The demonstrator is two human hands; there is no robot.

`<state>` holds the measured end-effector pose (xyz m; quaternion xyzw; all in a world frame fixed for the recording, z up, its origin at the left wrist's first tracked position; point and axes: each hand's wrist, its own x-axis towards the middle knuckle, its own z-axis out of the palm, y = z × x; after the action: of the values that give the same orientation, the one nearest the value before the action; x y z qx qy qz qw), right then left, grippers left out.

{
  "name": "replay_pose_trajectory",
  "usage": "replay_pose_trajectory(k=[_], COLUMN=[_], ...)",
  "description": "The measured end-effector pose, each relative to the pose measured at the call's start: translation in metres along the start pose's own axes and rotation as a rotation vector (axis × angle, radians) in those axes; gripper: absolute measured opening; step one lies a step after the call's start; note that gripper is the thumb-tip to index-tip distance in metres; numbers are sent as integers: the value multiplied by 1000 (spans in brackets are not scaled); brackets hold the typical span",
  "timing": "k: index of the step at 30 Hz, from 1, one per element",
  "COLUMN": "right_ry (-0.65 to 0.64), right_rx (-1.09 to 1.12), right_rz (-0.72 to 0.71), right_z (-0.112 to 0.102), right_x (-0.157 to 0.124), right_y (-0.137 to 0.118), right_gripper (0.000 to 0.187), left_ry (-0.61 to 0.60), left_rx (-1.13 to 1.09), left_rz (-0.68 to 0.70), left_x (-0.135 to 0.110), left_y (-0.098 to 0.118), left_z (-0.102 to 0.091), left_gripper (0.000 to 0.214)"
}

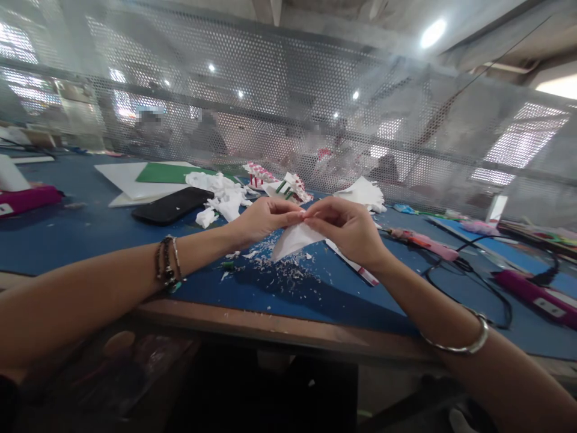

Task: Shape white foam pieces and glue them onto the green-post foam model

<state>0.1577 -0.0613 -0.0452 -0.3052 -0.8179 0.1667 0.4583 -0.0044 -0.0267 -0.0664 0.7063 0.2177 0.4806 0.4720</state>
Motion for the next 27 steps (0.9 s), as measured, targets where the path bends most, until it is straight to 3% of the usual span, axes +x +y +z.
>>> replay_pose_trajectory(k=[5,12,19,27], right_ry=[32,-34,-9,-87], right_rx=[48,-34,-17,-61], right_rz=[30,1,69,99], right_z=[-3,-1,1,-7], right_x=[2,1,0,2], right_y=[-2,1,3,-3], right_gripper=[5,15,12,17], left_ry=[-70,32,-18,-29], left_rx=[-99,-11,-44,-79], left_rz=[-43,-41,-60,-88], left_x=[1,2,1,2], left_y=[2,4,2,2], left_z=[0,-1,0,0], left_gripper=[11,11,11,12])
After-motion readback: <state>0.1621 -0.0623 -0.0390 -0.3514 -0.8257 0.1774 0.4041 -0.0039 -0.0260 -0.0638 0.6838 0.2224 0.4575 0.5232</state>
